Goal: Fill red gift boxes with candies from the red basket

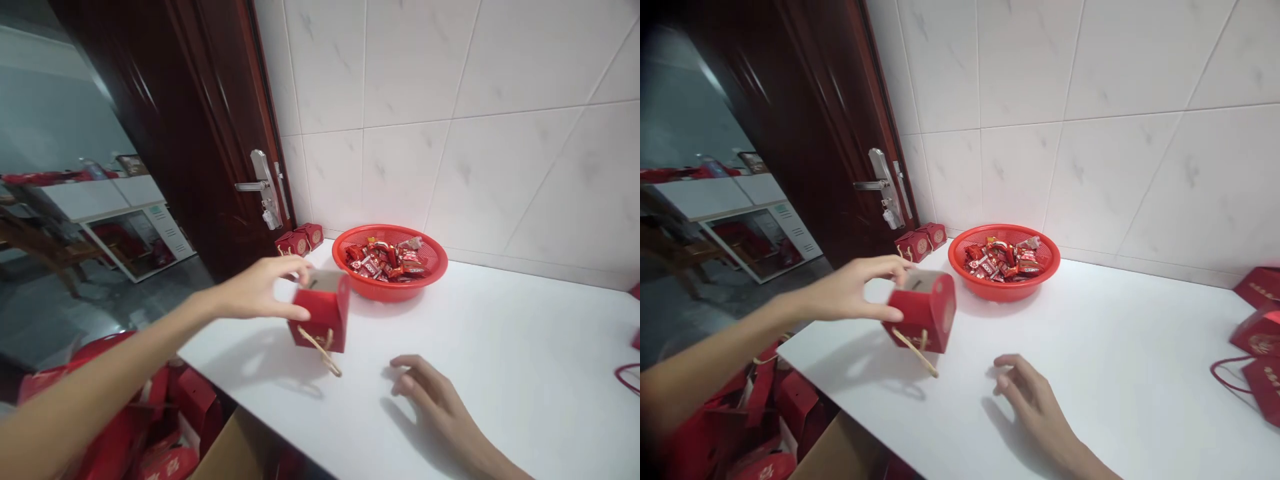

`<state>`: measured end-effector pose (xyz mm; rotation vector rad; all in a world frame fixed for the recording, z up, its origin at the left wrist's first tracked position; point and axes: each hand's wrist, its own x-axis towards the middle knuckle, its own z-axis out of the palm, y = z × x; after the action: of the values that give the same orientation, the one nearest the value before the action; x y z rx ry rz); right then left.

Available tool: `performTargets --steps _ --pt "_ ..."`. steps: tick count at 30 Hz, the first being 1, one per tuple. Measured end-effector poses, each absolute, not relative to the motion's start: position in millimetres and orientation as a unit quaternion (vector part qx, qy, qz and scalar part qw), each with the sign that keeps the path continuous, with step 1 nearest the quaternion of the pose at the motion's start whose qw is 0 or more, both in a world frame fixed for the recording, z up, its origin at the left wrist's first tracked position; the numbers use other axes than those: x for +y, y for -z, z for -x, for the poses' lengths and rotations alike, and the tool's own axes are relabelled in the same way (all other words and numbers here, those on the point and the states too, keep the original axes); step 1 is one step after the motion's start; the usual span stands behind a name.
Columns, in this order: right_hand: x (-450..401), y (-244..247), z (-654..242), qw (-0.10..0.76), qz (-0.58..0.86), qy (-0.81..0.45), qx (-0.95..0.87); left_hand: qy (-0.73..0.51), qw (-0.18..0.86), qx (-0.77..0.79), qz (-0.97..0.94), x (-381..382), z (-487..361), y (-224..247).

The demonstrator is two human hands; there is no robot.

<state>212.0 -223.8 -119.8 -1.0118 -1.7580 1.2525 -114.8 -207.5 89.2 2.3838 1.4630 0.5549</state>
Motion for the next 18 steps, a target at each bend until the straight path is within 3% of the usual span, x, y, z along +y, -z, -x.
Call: performTargets --steps 6,12,18 --pt "-211 113 -218 0.448 0.448 -0.515 -0.577 -0.19 0.13 0.34 -0.912 -185 36 -20" --pt "-213 101 -210 0.465 0.41 -0.527 -0.581 -0.295 0.158 0.362 -0.87 -168 4 -2" --pt "-210 86 -208 0.477 0.407 -0.37 -0.685 -0.269 0.226 0.399 -0.847 -161 -3 -3"
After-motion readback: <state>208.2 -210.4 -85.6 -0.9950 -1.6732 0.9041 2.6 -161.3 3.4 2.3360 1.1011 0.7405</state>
